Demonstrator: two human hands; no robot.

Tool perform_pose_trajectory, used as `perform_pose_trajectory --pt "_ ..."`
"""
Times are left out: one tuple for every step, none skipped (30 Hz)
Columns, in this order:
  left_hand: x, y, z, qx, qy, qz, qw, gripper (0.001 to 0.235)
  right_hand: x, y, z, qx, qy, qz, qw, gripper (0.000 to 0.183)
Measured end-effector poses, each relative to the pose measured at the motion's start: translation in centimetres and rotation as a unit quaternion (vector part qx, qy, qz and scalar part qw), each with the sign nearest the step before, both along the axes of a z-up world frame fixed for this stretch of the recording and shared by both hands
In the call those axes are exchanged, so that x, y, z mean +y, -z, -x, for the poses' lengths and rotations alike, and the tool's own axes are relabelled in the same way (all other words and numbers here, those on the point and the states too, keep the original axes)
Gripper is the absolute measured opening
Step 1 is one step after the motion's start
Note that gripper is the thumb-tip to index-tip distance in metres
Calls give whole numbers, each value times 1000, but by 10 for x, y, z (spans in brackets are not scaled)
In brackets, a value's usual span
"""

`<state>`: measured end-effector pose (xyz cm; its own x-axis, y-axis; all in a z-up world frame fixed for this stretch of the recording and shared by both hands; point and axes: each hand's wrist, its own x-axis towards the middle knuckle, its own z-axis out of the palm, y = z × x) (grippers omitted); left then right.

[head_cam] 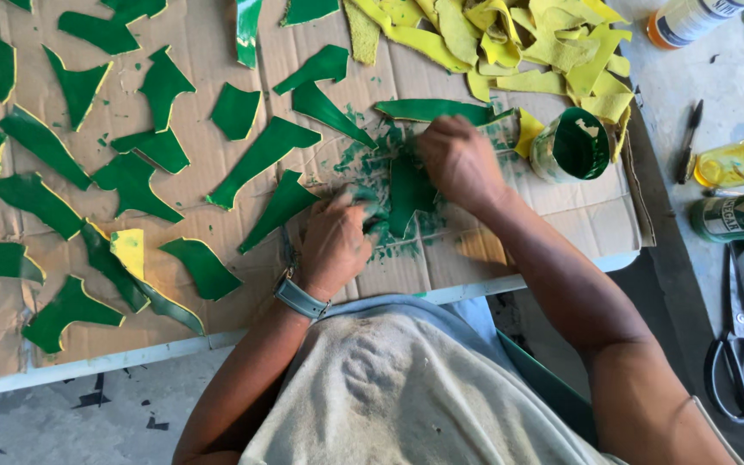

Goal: The person paints yellow foam cutouts green using a brush and a paint can. They repeatedly dip the brush, apply paint to each piece, and place the finished cutouts on a cardboard surface.

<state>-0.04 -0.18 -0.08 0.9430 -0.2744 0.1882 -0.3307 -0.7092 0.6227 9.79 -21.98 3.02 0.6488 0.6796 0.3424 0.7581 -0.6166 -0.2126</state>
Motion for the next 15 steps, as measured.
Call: perform_pose_trajectory --pt "2 0 -3 -29 6 8 1000 32 -2 3 -7 15 -7 -25 1000 9" --pt "2 2 -6 -8 -5 14 1000 33 -4 8 -7 30 -15 -50 998 10" --pt "4 5 -6 18 -15 21 999 34 -8 12 -2 49 -22 -75 996 11" --pt "4 9 -6 43 -25 28 998 36 -10 16 1 27 -52 -63 996 13" --pt "5 14 -6 0 -24 20 1000 44 -13 19 8 4 -79 -50 996 16" --pt "4 20 -7 -44 -23 12 999 52 -16 20 12 -18 -106 -38 993 18" --pt "4 26 -4 -85 -21 5 996 60 -18 21 20 21 -55 -35 998 16" --pt "3 33 -1 -73 -20 8 997 62 -18 22 27 59 -3 -31 998 14" --pt "6 38 -1 -65 -23 9 998 63 -14 20 28 94 44 -29 994 13" --pt "9 41 -1 -58 -25 9 998 65 -8 19 30 93 -2 -45 995 12" --pt "10 45 -2 -76 -17 2 997 66 -5 17 33 90 -43 -59 993 12" --pt "11 49 -4 -94 -10 -5 996 66 -2 17 37 88 -83 -73 990 13" --pt "11 51 -4 -111 -6 -11 994 67 -1 16 40 117 -71 -69 988 13" --pt "10 54 -6 -104 -5 -11 995 67 -1 15 43 146 -58 -65 985 12" --pt "11 55 -3 -92 -6 -12 996 66 -2 15 50 180 -47 -63 981 13"
